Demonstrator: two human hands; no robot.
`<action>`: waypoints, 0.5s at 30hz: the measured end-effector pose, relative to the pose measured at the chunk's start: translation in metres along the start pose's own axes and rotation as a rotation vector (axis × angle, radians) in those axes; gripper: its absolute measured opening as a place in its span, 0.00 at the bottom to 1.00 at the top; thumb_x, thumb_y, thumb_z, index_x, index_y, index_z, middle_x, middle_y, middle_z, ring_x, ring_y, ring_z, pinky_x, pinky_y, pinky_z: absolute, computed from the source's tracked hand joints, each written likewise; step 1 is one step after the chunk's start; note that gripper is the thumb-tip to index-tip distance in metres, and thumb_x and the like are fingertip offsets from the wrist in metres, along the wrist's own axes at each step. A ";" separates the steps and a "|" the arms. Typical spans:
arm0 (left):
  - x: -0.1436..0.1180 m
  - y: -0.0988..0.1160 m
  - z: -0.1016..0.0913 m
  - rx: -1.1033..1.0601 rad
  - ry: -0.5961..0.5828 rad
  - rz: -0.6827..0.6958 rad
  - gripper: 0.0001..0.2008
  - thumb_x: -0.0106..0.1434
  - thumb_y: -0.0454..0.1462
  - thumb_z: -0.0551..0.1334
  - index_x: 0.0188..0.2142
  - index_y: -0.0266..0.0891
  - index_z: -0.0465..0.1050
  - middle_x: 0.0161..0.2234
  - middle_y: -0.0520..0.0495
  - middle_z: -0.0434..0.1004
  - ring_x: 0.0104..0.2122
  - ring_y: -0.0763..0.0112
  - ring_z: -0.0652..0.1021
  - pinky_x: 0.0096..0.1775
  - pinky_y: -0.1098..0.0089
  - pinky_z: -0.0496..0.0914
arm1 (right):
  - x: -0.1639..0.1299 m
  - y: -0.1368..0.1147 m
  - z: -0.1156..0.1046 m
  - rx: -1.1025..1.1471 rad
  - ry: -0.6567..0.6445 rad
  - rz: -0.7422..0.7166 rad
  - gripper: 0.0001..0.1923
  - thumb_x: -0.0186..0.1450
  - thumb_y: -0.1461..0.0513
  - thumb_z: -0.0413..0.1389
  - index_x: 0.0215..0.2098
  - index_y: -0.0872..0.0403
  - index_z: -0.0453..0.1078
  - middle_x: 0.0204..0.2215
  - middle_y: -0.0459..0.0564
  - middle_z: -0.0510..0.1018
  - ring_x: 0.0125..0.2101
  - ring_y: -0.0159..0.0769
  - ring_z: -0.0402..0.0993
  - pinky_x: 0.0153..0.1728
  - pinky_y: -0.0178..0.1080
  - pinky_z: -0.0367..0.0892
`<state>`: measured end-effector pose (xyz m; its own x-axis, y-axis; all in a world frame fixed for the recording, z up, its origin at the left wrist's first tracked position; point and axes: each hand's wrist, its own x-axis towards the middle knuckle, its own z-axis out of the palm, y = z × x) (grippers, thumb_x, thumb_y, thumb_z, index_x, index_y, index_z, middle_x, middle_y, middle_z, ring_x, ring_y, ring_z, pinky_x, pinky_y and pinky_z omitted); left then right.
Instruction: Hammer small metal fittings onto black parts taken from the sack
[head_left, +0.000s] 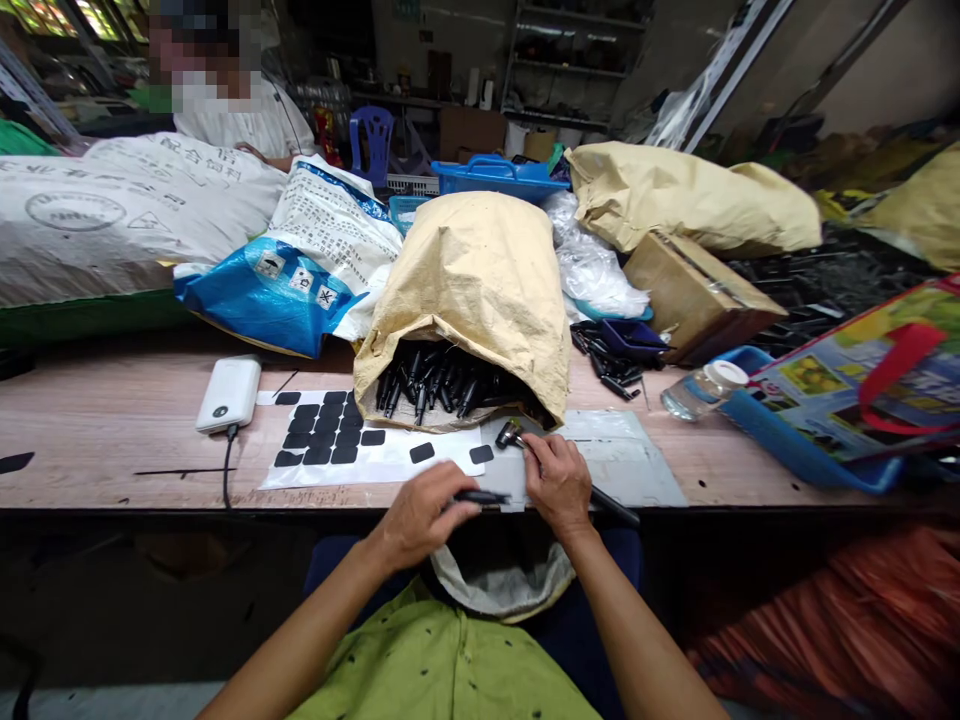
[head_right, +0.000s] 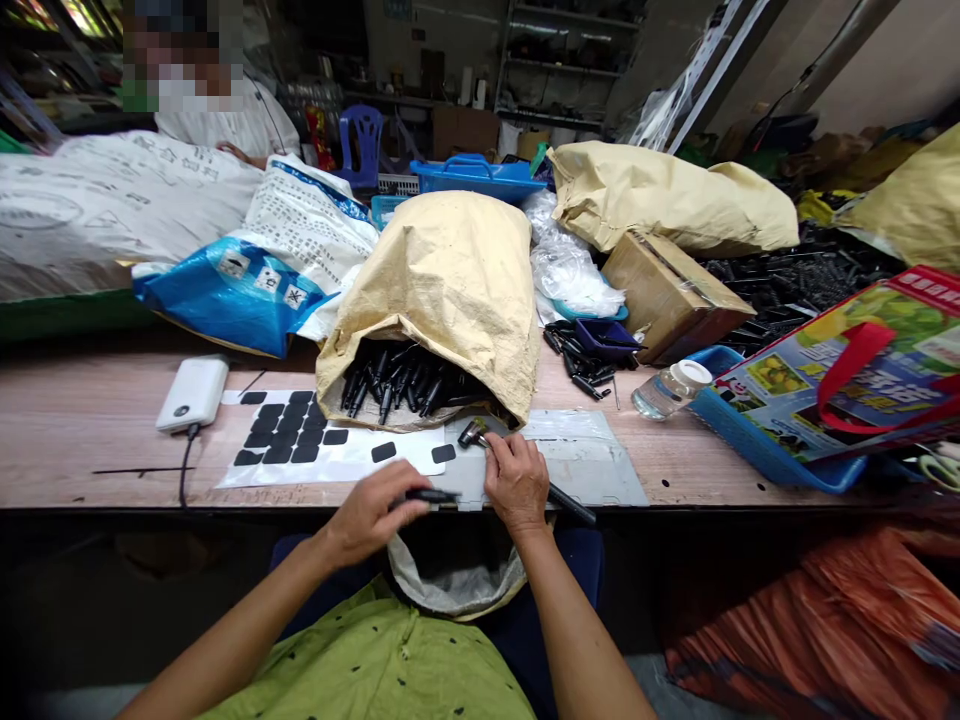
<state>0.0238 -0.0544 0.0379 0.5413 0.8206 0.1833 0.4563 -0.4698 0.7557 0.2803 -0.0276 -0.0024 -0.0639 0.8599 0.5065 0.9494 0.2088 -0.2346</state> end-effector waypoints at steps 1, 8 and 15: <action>-0.008 0.009 0.007 -0.048 -0.089 0.015 0.13 0.72 0.44 0.57 0.49 0.43 0.75 0.42 0.47 0.78 0.42 0.67 0.76 0.46 0.68 0.68 | 0.000 0.000 0.000 -0.001 -0.002 0.003 0.13 0.71 0.61 0.54 0.51 0.50 0.76 0.36 0.50 0.75 0.39 0.40 0.66 0.42 0.40 0.59; -0.037 0.003 0.060 0.393 -0.388 -0.307 0.15 0.73 0.43 0.52 0.44 0.40 0.75 0.38 0.41 0.82 0.41 0.57 0.81 0.45 0.60 0.70 | -0.001 -0.001 0.001 -0.006 0.003 0.012 0.13 0.70 0.61 0.55 0.51 0.49 0.76 0.36 0.49 0.74 0.38 0.40 0.65 0.42 0.40 0.59; -0.029 -0.010 0.063 0.512 -0.437 -0.602 0.15 0.70 0.40 0.53 0.43 0.36 0.77 0.42 0.34 0.82 0.45 0.52 0.82 0.47 0.58 0.71 | 0.000 -0.001 -0.001 -0.026 -0.004 0.011 0.12 0.70 0.62 0.56 0.50 0.50 0.76 0.36 0.49 0.75 0.39 0.40 0.66 0.42 0.40 0.60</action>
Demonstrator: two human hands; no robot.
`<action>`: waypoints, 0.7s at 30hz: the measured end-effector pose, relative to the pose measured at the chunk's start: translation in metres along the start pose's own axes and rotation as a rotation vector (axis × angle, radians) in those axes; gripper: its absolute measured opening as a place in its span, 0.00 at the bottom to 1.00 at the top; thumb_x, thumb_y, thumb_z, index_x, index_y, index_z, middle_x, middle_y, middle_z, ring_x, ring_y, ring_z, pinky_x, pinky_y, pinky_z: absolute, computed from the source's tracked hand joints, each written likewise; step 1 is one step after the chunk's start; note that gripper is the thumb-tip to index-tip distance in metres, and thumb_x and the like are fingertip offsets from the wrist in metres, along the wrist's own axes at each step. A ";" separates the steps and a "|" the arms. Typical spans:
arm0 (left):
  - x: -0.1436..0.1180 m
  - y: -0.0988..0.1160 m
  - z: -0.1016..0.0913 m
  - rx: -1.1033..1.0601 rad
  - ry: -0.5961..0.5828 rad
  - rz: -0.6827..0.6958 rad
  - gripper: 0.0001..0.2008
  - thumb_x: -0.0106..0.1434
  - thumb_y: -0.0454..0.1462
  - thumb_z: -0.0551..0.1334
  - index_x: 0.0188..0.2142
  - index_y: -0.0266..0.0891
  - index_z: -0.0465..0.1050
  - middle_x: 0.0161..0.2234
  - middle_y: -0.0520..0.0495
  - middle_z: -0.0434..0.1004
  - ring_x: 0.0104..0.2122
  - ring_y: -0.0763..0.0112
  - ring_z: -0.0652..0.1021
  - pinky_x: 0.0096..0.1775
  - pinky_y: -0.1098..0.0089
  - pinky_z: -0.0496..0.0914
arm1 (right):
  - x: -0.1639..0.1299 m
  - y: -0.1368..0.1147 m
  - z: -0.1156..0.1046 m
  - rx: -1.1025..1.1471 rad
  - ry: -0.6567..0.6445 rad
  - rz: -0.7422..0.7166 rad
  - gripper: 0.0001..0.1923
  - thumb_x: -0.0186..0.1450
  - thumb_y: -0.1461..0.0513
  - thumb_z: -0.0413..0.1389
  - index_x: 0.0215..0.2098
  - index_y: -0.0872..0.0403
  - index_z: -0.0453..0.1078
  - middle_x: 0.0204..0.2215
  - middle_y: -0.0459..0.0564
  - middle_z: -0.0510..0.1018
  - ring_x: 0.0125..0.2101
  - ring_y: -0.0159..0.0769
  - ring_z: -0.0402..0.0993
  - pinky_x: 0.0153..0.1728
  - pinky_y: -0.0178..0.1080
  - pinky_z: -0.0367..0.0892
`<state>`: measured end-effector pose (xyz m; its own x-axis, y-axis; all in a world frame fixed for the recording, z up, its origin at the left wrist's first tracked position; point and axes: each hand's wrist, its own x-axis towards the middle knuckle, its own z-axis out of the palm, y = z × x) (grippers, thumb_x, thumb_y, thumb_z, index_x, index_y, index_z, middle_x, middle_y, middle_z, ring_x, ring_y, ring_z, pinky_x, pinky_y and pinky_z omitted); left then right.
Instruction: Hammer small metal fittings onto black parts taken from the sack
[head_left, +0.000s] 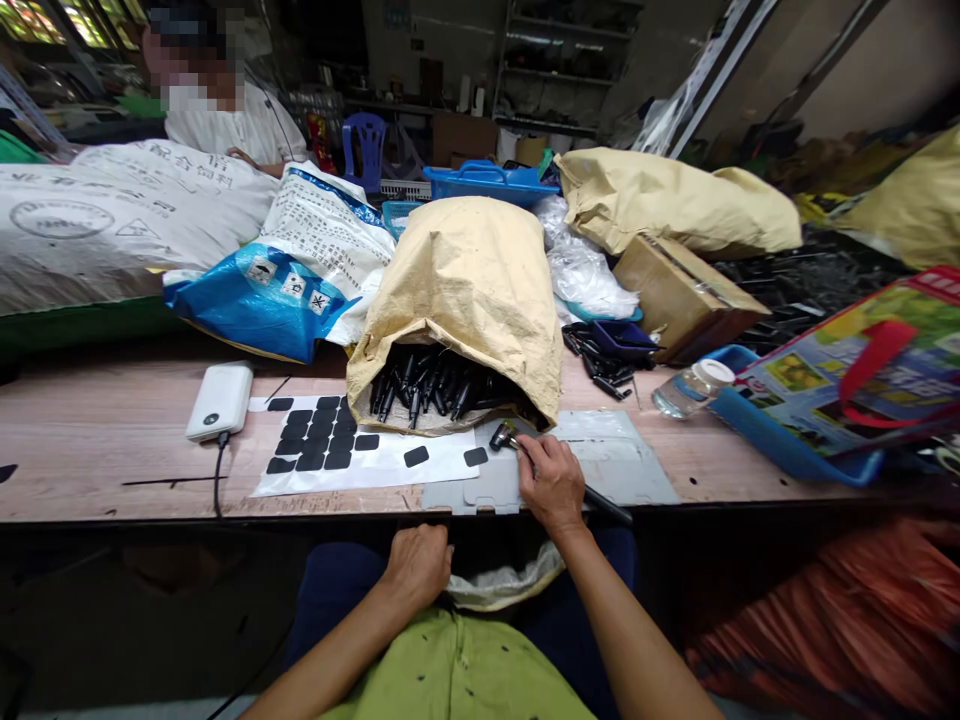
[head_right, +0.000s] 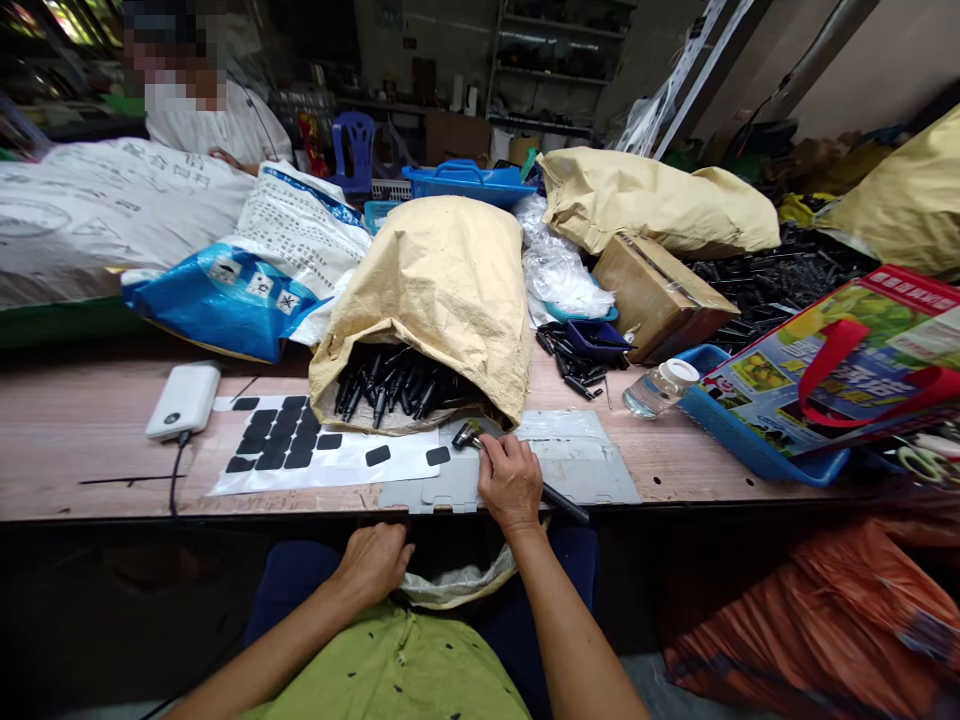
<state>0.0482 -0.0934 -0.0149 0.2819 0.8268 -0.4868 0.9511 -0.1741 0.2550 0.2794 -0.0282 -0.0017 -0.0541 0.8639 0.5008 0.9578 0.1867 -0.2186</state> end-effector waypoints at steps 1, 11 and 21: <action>0.001 0.000 0.000 -0.005 -0.012 -0.026 0.15 0.70 0.40 0.53 0.43 0.36 0.77 0.43 0.34 0.82 0.46 0.53 0.81 0.48 0.58 0.71 | 0.000 0.000 0.000 -0.001 0.000 -0.002 0.12 0.69 0.62 0.56 0.50 0.50 0.76 0.36 0.49 0.75 0.39 0.40 0.66 0.42 0.40 0.60; -0.018 0.001 0.001 -0.182 0.090 0.224 0.13 0.66 0.39 0.57 0.47 0.43 0.77 0.42 0.42 0.83 0.45 0.55 0.81 0.49 0.58 0.69 | 0.001 -0.001 -0.001 0.014 0.005 0.001 0.13 0.70 0.62 0.54 0.50 0.50 0.76 0.36 0.50 0.75 0.39 0.40 0.66 0.42 0.40 0.60; 0.030 -0.030 -0.114 -0.411 0.758 -0.132 0.11 0.66 0.44 0.59 0.36 0.43 0.77 0.33 0.48 0.80 0.32 0.65 0.77 0.34 0.68 0.65 | 0.000 -0.002 -0.002 0.014 -0.002 0.018 0.13 0.70 0.61 0.54 0.50 0.50 0.76 0.36 0.50 0.74 0.39 0.40 0.66 0.42 0.40 0.60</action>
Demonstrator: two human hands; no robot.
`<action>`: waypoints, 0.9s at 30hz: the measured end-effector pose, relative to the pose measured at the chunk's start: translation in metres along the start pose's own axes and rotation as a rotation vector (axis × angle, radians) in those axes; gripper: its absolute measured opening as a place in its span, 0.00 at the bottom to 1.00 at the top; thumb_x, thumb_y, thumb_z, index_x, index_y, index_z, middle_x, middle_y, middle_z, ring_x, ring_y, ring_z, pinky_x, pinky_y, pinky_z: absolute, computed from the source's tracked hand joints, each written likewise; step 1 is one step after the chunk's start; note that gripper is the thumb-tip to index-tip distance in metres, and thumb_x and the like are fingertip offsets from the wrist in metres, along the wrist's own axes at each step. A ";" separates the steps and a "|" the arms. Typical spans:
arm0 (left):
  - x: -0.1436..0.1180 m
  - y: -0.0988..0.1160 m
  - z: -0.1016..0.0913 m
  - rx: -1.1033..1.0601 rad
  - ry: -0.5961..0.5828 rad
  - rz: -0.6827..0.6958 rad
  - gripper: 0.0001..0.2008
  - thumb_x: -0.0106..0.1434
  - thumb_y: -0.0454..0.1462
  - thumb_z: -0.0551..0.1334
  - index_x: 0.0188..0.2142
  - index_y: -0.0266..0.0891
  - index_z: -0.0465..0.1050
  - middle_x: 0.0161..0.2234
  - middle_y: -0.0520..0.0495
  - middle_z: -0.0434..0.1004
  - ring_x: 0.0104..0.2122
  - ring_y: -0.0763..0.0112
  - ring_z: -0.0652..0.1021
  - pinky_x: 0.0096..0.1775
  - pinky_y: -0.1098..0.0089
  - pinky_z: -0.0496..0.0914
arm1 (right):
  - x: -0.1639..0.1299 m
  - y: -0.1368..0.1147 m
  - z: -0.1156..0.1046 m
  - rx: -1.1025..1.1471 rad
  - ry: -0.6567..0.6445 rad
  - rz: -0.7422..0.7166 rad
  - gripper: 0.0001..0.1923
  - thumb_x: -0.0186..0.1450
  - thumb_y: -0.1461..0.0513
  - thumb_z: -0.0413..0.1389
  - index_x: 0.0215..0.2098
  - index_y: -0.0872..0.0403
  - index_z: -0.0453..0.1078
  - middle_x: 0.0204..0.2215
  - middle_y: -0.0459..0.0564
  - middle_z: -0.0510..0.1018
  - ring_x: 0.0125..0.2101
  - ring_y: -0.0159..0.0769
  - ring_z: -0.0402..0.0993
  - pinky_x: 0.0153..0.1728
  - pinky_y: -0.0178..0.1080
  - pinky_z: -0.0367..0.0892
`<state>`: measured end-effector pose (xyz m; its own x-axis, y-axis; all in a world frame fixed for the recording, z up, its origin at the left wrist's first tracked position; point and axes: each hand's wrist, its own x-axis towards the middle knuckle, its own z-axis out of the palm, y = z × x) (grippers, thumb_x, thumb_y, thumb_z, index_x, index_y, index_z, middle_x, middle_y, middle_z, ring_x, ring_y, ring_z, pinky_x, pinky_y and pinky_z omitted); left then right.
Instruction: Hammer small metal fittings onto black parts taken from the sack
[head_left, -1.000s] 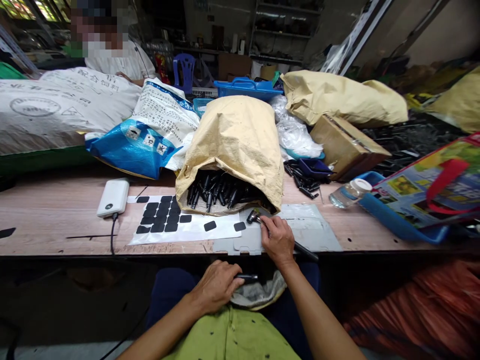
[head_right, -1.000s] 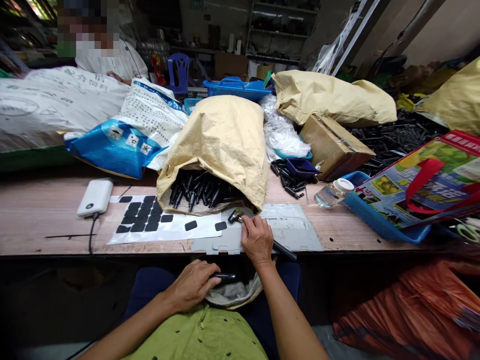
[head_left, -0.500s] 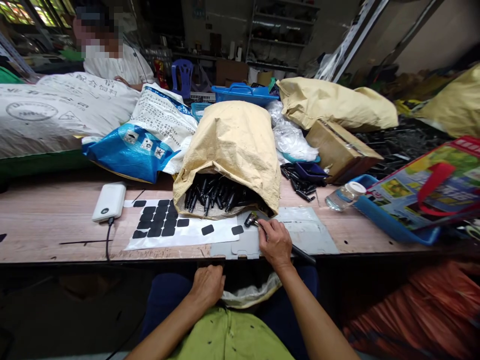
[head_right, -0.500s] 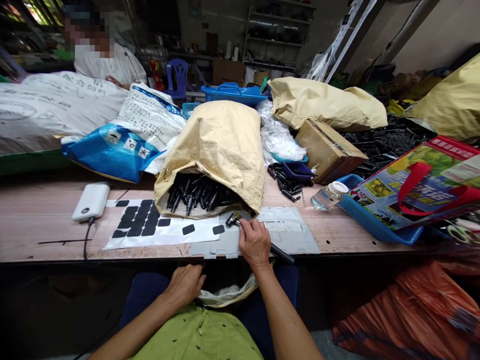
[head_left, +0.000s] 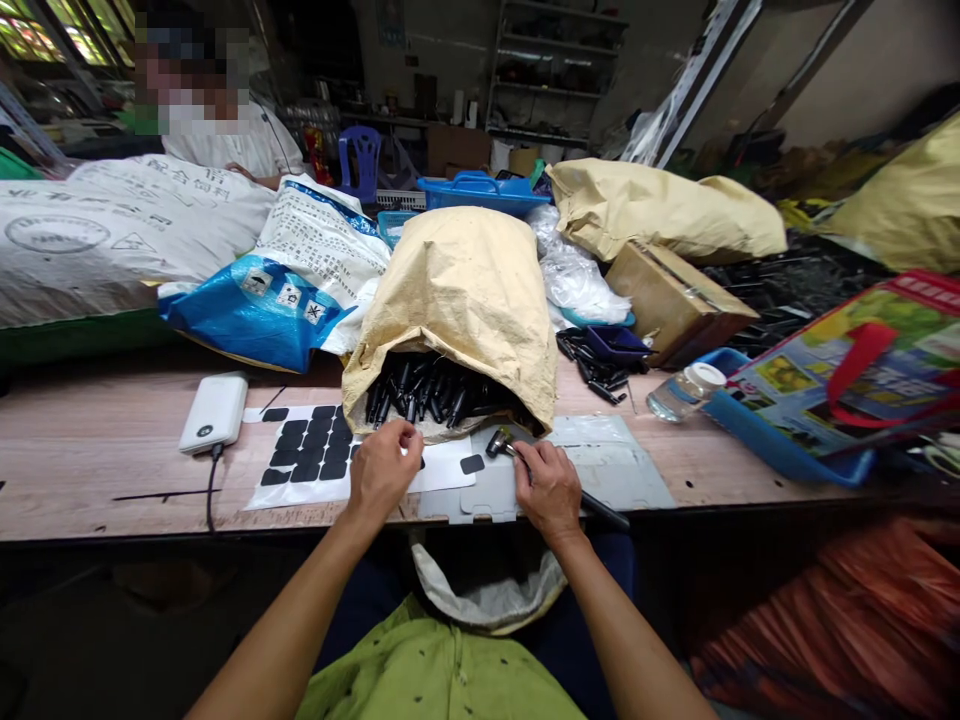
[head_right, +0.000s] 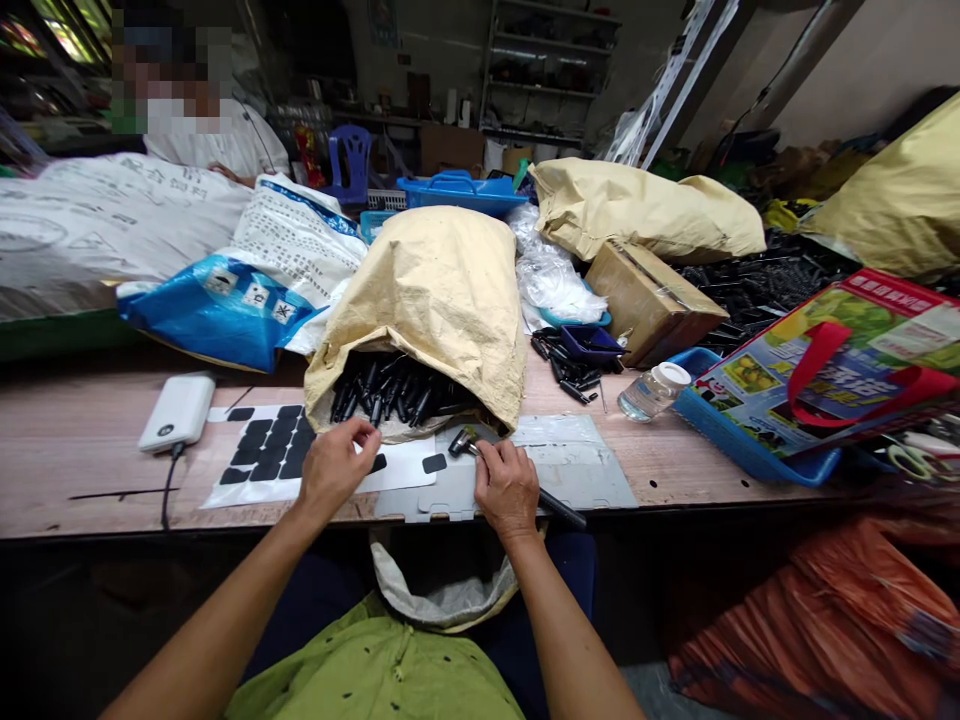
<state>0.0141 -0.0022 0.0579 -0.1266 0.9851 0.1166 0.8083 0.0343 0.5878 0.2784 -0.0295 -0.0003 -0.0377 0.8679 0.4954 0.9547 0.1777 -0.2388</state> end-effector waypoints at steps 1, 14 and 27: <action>0.015 -0.003 0.001 0.051 0.040 -0.023 0.11 0.65 0.44 0.59 0.37 0.41 0.77 0.35 0.46 0.80 0.34 0.63 0.77 0.35 0.67 0.66 | 0.000 0.000 0.000 0.000 0.000 0.001 0.13 0.70 0.61 0.54 0.50 0.50 0.76 0.36 0.50 0.74 0.39 0.40 0.66 0.42 0.40 0.60; 0.007 -0.026 0.015 -0.029 0.019 0.219 0.11 0.67 0.45 0.61 0.43 0.42 0.76 0.41 0.45 0.79 0.38 0.63 0.78 0.41 0.66 0.69 | 0.000 -0.001 0.000 0.004 -0.008 0.008 0.12 0.70 0.61 0.54 0.50 0.49 0.75 0.37 0.50 0.74 0.39 0.40 0.65 0.41 0.40 0.58; -0.004 -0.030 0.040 -0.157 -0.241 0.439 0.09 0.60 0.43 0.70 0.39 0.44 0.79 0.38 0.49 0.79 0.43 0.61 0.75 0.45 0.63 0.64 | 0.000 0.002 0.001 -0.008 -0.019 -0.011 0.13 0.71 0.61 0.53 0.51 0.50 0.75 0.37 0.50 0.74 0.39 0.40 0.66 0.42 0.40 0.59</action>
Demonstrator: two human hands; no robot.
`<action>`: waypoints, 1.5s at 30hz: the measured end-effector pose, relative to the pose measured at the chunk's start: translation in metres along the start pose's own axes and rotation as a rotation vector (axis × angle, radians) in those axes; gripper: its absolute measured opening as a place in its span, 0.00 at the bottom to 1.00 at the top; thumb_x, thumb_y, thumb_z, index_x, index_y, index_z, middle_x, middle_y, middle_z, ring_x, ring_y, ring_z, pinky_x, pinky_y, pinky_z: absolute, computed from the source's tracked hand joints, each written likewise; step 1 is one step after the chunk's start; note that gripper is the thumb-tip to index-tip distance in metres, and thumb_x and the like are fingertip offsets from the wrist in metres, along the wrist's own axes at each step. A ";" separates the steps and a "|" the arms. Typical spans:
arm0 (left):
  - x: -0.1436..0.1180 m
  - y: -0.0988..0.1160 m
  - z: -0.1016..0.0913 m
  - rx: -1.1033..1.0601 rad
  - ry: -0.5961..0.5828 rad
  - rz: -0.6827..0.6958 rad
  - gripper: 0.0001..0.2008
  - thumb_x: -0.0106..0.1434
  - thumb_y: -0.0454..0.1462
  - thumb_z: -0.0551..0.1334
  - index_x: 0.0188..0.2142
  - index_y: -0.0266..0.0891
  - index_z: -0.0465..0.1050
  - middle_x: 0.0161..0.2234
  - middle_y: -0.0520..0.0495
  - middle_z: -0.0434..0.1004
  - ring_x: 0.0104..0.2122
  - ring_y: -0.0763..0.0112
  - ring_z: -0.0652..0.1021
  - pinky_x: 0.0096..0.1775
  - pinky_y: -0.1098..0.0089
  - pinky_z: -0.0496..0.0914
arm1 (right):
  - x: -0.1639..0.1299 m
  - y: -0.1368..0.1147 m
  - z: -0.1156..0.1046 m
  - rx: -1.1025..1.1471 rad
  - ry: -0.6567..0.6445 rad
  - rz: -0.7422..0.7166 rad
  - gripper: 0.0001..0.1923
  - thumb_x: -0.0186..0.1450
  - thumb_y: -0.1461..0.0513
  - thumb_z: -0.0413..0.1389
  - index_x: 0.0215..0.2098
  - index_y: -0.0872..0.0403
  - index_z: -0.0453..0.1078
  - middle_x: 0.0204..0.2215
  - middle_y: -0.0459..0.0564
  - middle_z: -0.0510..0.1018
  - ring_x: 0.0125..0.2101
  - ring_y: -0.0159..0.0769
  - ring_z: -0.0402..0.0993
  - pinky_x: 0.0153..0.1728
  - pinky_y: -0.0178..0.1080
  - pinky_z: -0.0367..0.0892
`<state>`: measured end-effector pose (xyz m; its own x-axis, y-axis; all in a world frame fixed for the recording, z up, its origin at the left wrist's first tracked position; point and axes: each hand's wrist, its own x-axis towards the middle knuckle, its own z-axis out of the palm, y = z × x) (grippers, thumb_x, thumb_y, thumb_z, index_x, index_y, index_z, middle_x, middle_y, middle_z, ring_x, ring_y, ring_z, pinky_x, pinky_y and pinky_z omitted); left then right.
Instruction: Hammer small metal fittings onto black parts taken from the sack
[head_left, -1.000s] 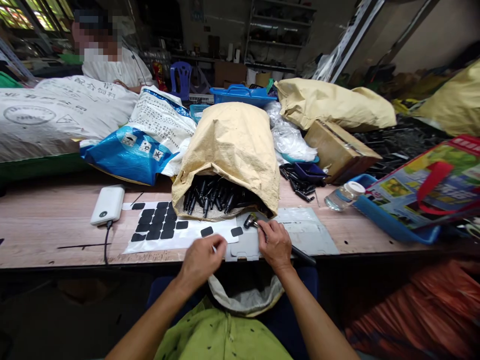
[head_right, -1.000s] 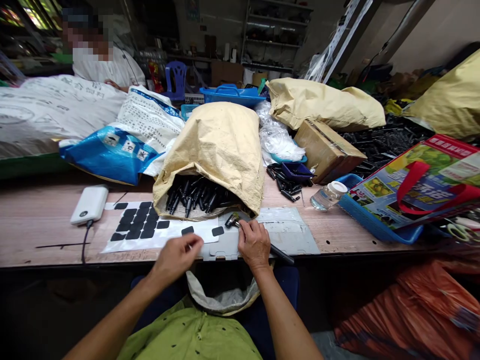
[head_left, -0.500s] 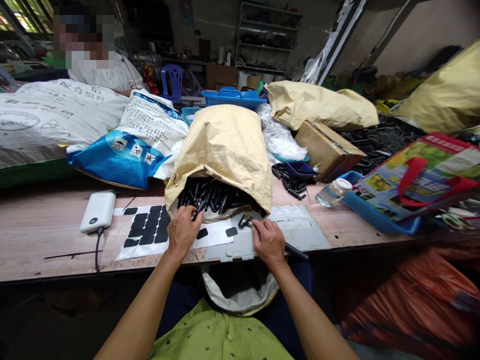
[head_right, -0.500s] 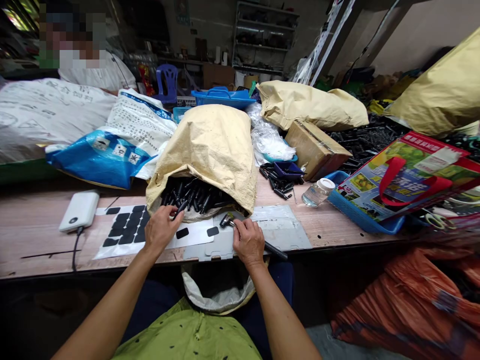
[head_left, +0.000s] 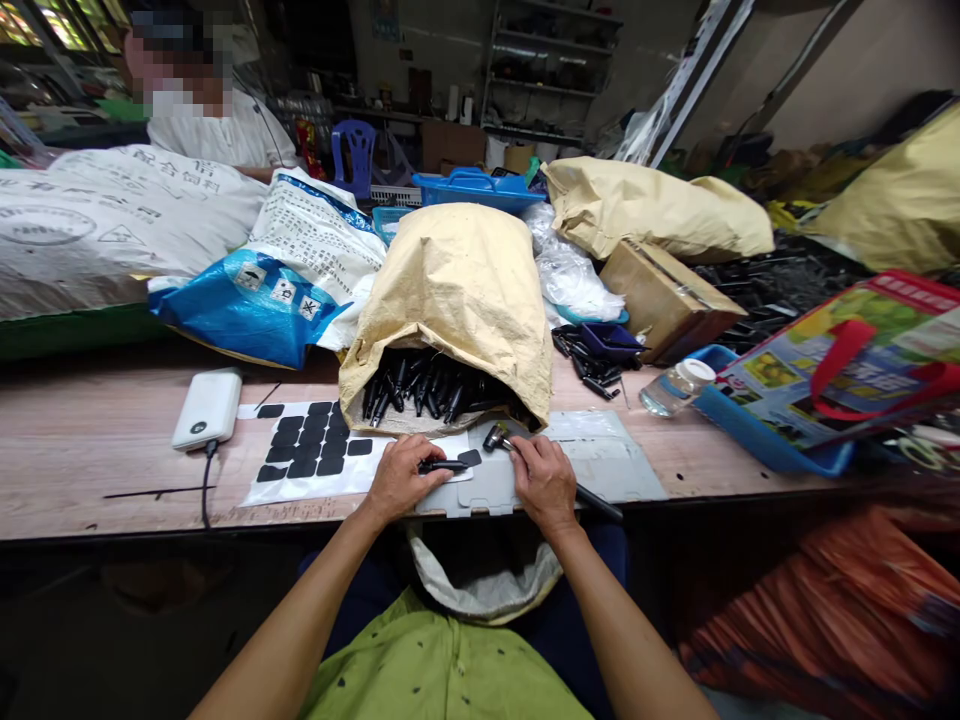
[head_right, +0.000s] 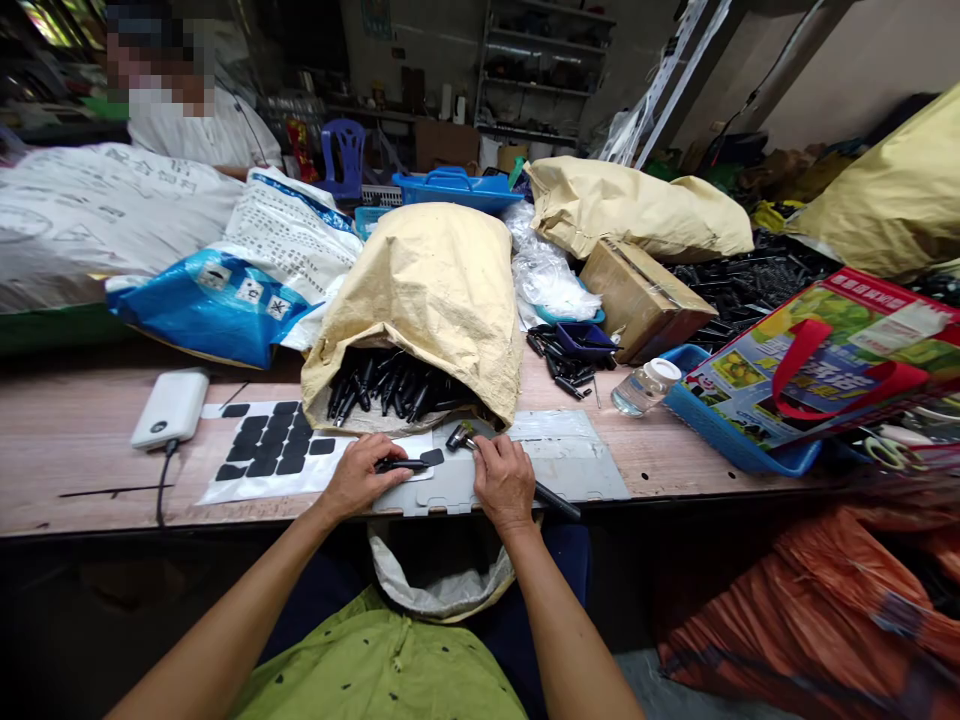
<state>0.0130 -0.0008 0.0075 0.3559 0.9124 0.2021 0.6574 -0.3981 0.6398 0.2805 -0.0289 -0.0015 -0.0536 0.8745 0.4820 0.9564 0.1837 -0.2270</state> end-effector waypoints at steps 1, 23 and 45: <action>0.001 -0.002 0.000 -0.005 0.000 -0.005 0.09 0.60 0.43 0.70 0.39 0.44 0.80 0.38 0.49 0.79 0.43 0.61 0.75 0.45 0.63 0.64 | 0.001 0.001 0.000 -0.005 -0.006 -0.005 0.13 0.72 0.61 0.52 0.51 0.50 0.75 0.37 0.50 0.74 0.39 0.40 0.66 0.42 0.40 0.60; 0.002 -0.008 0.003 -0.095 0.024 -0.066 0.08 0.60 0.42 0.70 0.37 0.43 0.81 0.35 0.49 0.76 0.41 0.64 0.74 0.44 0.65 0.65 | -0.008 -0.082 -0.021 0.384 -0.128 -0.129 0.18 0.75 0.62 0.47 0.60 0.50 0.70 0.39 0.52 0.76 0.39 0.36 0.76 0.42 0.34 0.71; 0.001 -0.004 0.003 -0.065 0.066 -0.082 0.09 0.54 0.33 0.69 0.37 0.42 0.80 0.35 0.50 0.77 0.41 0.63 0.76 0.45 0.63 0.66 | 0.000 -0.018 -0.016 0.169 -0.050 0.002 0.14 0.73 0.61 0.51 0.52 0.49 0.76 0.38 0.50 0.76 0.39 0.37 0.73 0.40 0.37 0.66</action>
<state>0.0128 0.0014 0.0034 0.2568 0.9468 0.1939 0.6371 -0.3167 0.7027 0.2679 -0.0396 0.0162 -0.0701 0.8952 0.4401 0.8948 0.2514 -0.3690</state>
